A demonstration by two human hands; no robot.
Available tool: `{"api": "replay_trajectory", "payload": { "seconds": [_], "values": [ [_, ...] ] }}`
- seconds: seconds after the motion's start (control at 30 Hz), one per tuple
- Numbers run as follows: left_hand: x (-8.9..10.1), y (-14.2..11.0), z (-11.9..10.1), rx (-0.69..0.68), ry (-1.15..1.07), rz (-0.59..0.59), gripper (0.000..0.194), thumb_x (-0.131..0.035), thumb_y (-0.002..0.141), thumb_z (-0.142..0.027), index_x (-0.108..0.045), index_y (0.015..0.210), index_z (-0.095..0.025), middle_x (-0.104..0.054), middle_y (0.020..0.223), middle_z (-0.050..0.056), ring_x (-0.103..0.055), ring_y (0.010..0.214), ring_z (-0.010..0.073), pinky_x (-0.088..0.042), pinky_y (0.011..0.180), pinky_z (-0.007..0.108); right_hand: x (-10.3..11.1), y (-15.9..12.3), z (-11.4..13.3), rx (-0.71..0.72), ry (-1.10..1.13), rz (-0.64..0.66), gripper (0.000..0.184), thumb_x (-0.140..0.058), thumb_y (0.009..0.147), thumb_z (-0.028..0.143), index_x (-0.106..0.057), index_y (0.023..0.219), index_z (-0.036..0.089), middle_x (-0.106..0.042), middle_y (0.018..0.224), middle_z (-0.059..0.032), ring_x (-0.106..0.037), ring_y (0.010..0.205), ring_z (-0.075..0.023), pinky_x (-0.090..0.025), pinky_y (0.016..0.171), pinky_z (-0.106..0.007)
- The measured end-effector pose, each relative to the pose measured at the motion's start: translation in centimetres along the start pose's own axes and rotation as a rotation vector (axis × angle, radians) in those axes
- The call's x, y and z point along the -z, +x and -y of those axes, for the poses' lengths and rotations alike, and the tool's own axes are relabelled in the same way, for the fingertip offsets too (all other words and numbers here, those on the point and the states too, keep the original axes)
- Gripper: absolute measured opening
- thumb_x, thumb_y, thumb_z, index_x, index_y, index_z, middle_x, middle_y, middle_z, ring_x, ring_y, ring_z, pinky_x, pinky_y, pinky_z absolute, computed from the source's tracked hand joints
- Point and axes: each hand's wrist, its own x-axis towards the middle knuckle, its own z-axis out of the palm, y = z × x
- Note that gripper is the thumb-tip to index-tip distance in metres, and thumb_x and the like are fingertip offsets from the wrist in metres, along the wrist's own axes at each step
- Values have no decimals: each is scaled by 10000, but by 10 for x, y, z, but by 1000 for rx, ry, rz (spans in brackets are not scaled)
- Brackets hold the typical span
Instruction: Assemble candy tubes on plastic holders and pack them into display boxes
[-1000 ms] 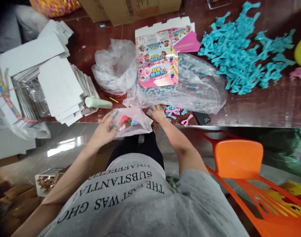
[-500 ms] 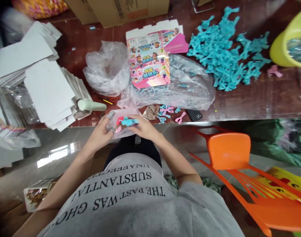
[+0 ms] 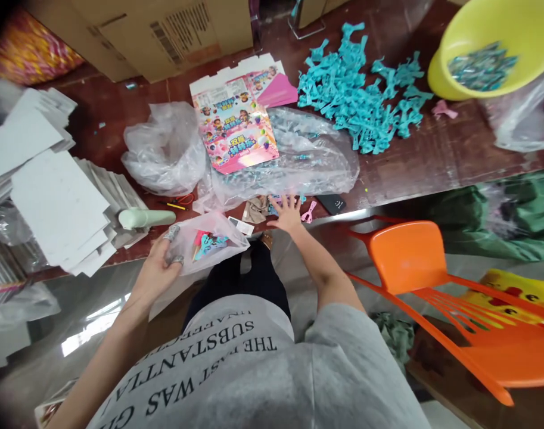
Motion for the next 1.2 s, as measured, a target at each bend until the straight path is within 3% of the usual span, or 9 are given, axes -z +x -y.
{"api": "replay_trajectory", "payload": {
  "seconds": [0.1, 0.27, 0.43, 0.6, 0.7, 0.8, 0.93, 1.03, 1.2],
  "values": [
    [2, 0, -2, 25, 25, 2, 730, -619, 775, -150, -553, 1489, -290, -481, 1658, 101, -460, 1561, 360, -358, 1344, 581, 16, 42, -18, 7, 8, 14, 986, -777, 853, 603, -409, 1690, 233, -413, 1679, -279, -403, 1472, -557, -332, 1146, -762],
    [4, 1, -7, 41, 16, 8, 786, -616, 764, -161, -529, 1535, -288, -456, 1681, 100, -428, 1584, 364, -325, 1358, 583, 45, 86, -36, 90, 33, 18, 816, -690, 906, 410, -439, 1668, 259, -365, 1733, -193, -415, 1469, -473, -439, 1127, -606],
    [3, 0, -9, 58, -14, -31, 765, -631, 751, -152, -567, 1504, -266, -520, 1627, 102, -463, 1562, 359, -355, 1349, 557, 67, 85, -42, 134, 115, -38, 680, -640, 884, 317, -568, 1548, 186, -560, 1549, -215, -525, 1358, -431, -479, 1100, -565],
    [0, 3, -17, 69, -54, -40, 752, -621, 753, -121, -567, 1493, -242, -540, 1619, 91, -488, 1548, 334, -370, 1347, 528, 94, 58, -43, 214, 309, -136, 676, -675, 862, 388, -561, 1478, 132, -619, 1444, -210, -580, 1327, -379, -476, 1161, -556],
    [-3, 7, -22, 71, -80, -9, 747, -627, 756, -131, -565, 1494, -227, -542, 1615, 100, -481, 1551, 343, -378, 1334, 552, 104, 27, -17, 271, 812, -164, 738, -721, 860, 536, -496, 1487, 218, -645, 1409, -152, -669, 1202, -307, -578, 1038, -488],
    [-6, 10, -28, 54, -113, 17, 817, -640, 755, -125, -498, 1552, -228, -491, 1661, 112, -443, 1577, 336, -347, 1348, 540, 99, -8, 39, 341, 1397, -66, 876, -685, 806, 802, -455, 1502, 324, -709, 1247, -97, -735, 1039, -289, -634, 890, -489],
    [-5, 8, -35, 67, -143, 44, 737, -631, 750, -124, -524, 1471, -235, -658, 1401, 96, -651, 1318, 308, -544, 1183, 515, 72, -20, 127, 560, 1447, 219, 937, -394, 839, 971, -541, 1448, 275, -750, 1092, -86, -758, 914, -275, -657, 807, -480],
    [-4, 2, -37, 74, -114, 83, 593, -630, 745, -136, -583, 1328, -234, -696, 1147, 60, -715, 1017, 263, -645, 959, 446, 53, 3, 166, 592, 1385, 244, 797, -613, 867, 814, -574, 1412, 233, -744, 1212, -104, -738, 1037, -270, -640, 919, -471],
    [-11, -2, -23, 99, -86, 120, 555, -634, 786, -187, -587, 1336, -252, -716, 1139, 60, -731, 1019, 284, -636, 966, 472, 44, 29, 186, 644, 1172, 193, 692, -880, 804, 421, -625, 1410, 205, -634, 1521, -145, -611, 1373, -298, -473, 1211, -513]
  ]
}}
